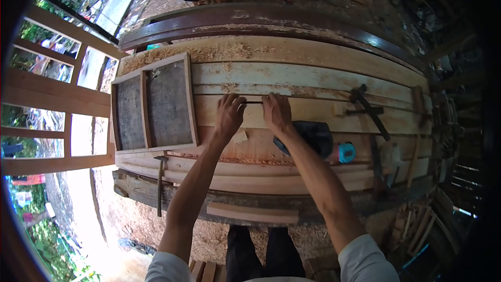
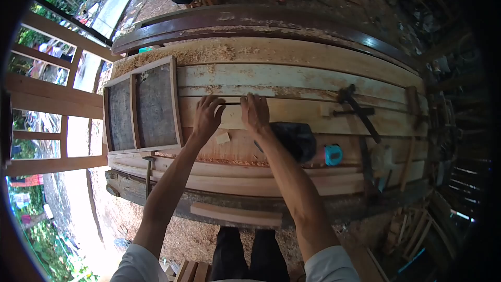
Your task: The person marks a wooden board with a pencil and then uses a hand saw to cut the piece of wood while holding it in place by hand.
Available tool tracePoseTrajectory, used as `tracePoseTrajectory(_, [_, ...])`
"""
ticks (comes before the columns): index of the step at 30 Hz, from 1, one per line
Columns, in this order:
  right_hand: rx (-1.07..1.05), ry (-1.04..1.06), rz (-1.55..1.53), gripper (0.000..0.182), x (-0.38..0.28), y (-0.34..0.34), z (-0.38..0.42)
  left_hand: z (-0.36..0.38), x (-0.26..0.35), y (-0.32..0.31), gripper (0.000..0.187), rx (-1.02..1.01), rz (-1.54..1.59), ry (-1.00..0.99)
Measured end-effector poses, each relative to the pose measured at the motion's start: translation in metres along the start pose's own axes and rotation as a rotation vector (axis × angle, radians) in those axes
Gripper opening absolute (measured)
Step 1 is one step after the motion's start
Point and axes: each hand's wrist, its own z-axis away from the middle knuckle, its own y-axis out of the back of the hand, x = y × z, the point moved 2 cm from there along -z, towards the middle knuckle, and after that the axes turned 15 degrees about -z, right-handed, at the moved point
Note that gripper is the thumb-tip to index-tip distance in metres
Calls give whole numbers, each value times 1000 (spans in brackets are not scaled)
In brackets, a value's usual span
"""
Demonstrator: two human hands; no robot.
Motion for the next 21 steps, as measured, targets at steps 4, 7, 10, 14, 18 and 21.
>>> tracePoseTrajectory(4, [88,-115,-21,17,-57,60,81,58,47,54,22,25,179,151])
tracePoseTrajectory(7, [130,-272,-80,19,-82,80,168,119,90,81,25,-46,253,237])
tracePoseTrajectory(10, [304,-544,-358,16,-95,87,256,178,124,86,24,-186,396,224])
tracePoseTrajectory(14, [372,-813,-419,16,-118,99,370,246,166,94,20,-389,387,104])
tracePoseTrajectory(18, [531,-886,-621,19,-149,89,452,269,203,76,18,-384,295,-24])
tracePoseTrajectory(21, [662,-944,-676,20,-163,87,489,268,227,40,14,-331,184,-68])
